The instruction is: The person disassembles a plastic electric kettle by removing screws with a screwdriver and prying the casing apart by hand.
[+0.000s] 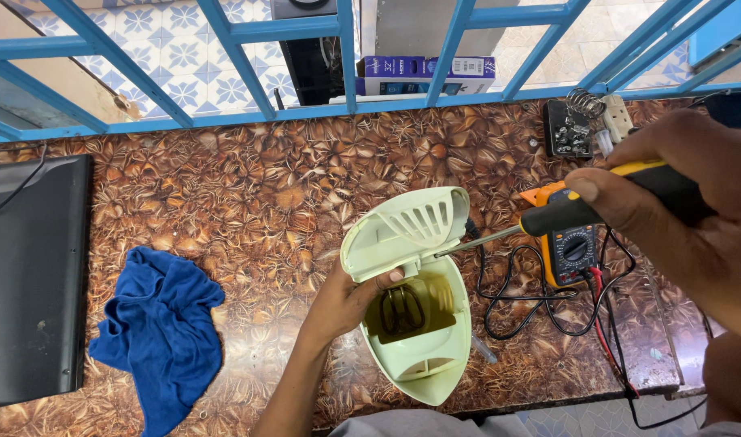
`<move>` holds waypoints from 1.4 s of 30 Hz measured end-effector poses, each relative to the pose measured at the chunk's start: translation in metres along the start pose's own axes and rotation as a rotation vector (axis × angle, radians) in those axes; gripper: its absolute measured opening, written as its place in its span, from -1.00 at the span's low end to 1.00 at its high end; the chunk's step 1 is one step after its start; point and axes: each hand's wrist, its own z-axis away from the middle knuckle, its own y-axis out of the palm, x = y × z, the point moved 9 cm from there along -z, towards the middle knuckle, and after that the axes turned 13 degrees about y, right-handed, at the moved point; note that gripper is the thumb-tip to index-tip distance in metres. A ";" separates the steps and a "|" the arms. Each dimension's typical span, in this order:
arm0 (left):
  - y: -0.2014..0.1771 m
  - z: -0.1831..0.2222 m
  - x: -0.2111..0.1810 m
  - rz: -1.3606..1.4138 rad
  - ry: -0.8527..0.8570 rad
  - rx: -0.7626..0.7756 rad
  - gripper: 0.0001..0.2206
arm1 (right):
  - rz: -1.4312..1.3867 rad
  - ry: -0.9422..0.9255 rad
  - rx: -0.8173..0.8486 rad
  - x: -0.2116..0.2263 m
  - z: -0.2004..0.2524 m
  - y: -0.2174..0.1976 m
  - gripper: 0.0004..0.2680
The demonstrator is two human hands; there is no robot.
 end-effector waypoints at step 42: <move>0.001 -0.001 0.000 0.028 -0.027 -0.002 -0.61 | 0.349 -0.190 0.024 0.017 -0.028 0.006 -0.75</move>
